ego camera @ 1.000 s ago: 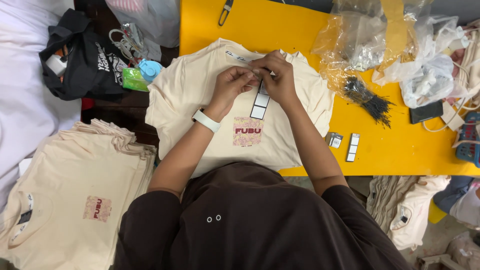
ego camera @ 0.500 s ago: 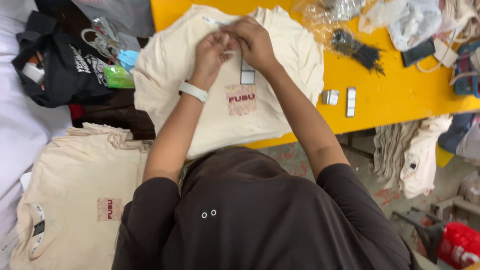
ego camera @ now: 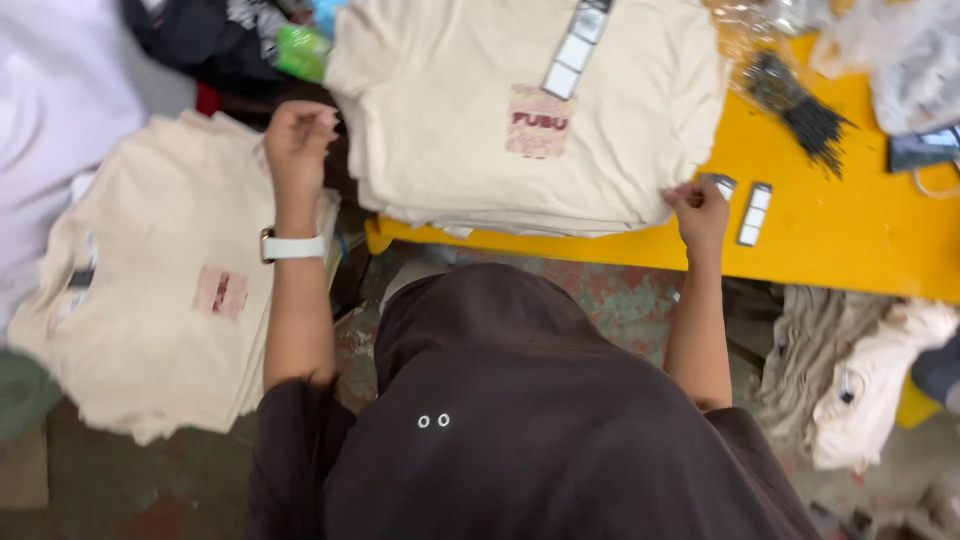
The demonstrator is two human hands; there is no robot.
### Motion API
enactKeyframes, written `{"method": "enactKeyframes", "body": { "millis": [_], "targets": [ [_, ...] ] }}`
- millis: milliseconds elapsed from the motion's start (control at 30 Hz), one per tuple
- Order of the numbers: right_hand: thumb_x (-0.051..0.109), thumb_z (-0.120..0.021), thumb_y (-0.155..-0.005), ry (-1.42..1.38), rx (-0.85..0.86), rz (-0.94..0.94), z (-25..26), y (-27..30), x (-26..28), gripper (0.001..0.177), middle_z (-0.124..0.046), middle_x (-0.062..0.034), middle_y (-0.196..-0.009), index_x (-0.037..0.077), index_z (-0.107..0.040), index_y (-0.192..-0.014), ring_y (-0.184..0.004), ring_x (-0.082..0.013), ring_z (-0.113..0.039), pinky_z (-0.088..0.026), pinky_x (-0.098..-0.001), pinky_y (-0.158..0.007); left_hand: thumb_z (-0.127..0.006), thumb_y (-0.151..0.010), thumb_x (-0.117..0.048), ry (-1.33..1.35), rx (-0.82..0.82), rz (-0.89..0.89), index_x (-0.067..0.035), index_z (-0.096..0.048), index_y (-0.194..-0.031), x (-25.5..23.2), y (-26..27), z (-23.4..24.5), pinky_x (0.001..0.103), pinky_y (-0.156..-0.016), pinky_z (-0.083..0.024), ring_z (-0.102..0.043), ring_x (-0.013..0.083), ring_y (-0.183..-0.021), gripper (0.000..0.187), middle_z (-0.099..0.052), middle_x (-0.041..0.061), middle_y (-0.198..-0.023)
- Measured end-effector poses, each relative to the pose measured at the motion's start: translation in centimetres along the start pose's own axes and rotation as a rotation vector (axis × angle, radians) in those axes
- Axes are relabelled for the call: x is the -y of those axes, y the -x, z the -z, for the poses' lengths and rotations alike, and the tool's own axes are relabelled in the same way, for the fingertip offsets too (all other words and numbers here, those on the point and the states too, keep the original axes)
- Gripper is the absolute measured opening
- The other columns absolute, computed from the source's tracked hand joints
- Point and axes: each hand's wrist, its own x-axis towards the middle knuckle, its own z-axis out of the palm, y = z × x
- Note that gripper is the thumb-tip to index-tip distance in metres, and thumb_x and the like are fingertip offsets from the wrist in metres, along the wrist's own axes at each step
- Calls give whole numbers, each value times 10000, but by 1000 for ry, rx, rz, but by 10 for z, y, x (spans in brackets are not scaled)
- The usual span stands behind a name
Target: Attaching brand tags to t-shirts and folding them for packaging
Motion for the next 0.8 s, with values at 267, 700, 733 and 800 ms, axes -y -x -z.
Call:
{"method": "enactKeyframes", "body": {
  "millis": [267,700,733,800],
  "targets": [
    [206,-798,-945,-300,-104,-7,-21,-9,-11,187,-617,-19,-894,106,-648,-994,-811,-120,-580,-498,-249,-711,-675,-997,-207,-186,-11,49,-113,-750,-1050,17,19,-26,300,-770,-545,-704,158,-901,131,-742,55,-993],
    [81,-765,-935,-822,333,-269,-4,-13,29,201,-722,4,-892,175,-595,-984,-847,-115,-691,-578,-237,-732,-621,-963,-203,-134,170,331,-173,-466,-1170,-16,-7,-47,304,-916,-484,-591,194,-1096,260,-583,57,-1190],
    [81,-765,-935,-829,327,-265,5,-14,36,201,-722,4,-892,175,-595,-984,-847,-115,-691,-578,-237,-732,-621,-963,-203,-136,175,322,-173,-466,-1170,-48,2,-45,304,-916,-484,-591,194,-1096,260,-583,57,-1190],
    [-99,-767,-800,-869,264,-210,24,-16,47,389,-738,-84,-1029,129,-654,-1094,-875,-198,-730,-673,-255,-747,-700,-909,1,-159,166,350,-149,-516,-1125,-109,25,-39,379,-1132,-530,-581,270,-1325,321,-573,114,-1391]
  ]
}}
